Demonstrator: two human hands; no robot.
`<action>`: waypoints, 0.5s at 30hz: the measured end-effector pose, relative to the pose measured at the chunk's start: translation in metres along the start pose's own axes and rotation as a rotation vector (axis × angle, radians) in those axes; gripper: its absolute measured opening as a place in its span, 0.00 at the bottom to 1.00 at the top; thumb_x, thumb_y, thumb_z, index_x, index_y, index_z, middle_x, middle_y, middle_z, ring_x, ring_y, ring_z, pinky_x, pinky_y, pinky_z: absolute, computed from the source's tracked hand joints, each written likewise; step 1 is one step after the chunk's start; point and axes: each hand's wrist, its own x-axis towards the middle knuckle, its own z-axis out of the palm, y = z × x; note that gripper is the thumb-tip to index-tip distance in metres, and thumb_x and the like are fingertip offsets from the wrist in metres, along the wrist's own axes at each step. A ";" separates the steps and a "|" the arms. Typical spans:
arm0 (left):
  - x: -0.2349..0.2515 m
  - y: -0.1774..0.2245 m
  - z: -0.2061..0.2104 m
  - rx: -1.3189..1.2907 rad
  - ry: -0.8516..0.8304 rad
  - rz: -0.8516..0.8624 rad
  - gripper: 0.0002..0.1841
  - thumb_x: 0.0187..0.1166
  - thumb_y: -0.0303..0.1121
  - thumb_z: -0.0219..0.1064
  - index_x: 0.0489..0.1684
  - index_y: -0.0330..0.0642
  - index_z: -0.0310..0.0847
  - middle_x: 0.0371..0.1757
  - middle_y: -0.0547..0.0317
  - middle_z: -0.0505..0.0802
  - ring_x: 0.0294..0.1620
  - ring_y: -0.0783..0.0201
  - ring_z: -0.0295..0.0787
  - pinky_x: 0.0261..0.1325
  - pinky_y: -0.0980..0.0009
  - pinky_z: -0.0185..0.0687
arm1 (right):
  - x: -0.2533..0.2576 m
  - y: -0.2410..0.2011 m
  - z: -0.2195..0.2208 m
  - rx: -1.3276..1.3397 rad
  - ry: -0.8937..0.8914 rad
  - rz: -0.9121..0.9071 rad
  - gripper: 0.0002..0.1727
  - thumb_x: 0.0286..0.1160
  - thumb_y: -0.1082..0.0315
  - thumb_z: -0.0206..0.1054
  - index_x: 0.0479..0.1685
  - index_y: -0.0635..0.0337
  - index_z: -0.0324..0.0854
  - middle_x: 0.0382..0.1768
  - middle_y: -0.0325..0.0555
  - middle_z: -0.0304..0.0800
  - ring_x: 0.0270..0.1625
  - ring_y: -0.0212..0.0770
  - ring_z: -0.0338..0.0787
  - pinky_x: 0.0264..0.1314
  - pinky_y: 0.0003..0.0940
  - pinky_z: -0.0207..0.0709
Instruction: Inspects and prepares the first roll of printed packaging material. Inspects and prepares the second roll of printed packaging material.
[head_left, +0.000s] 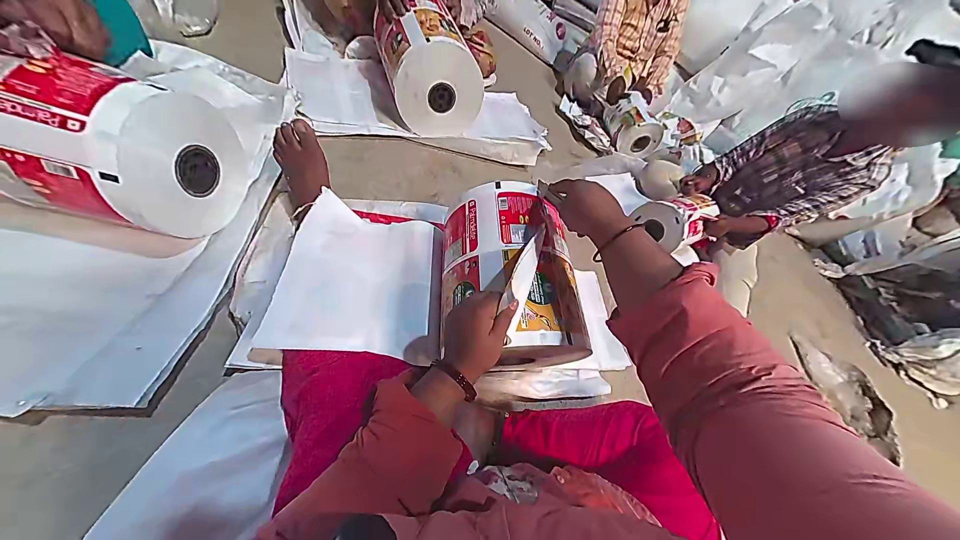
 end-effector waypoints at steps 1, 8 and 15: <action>0.000 0.000 0.000 0.005 -0.003 0.001 0.25 0.89 0.46 0.53 0.34 0.34 0.87 0.32 0.47 0.89 0.41 0.48 0.89 0.49 0.46 0.82 | -0.001 -0.002 0.000 -0.022 0.006 -0.005 0.22 0.84 0.66 0.58 0.75 0.53 0.81 0.55 0.62 0.91 0.52 0.63 0.92 0.52 0.67 0.81; -0.002 -0.002 0.002 0.025 0.025 0.054 0.23 0.88 0.43 0.55 0.32 0.33 0.87 0.32 0.47 0.90 0.41 0.48 0.90 0.48 0.46 0.83 | 0.001 0.000 -0.007 -0.017 -0.114 -0.065 0.22 0.88 0.65 0.55 0.77 0.58 0.77 0.50 0.63 0.89 0.42 0.59 0.92 0.47 0.61 0.84; -0.002 0.003 -0.001 0.029 -0.002 0.012 0.21 0.88 0.41 0.57 0.36 0.31 0.87 0.36 0.44 0.90 0.44 0.45 0.90 0.51 0.44 0.83 | -0.012 0.012 -0.016 0.086 -0.240 -0.016 0.21 0.94 0.57 0.52 0.78 0.49 0.77 0.46 0.55 0.89 0.33 0.48 0.89 0.38 0.48 0.85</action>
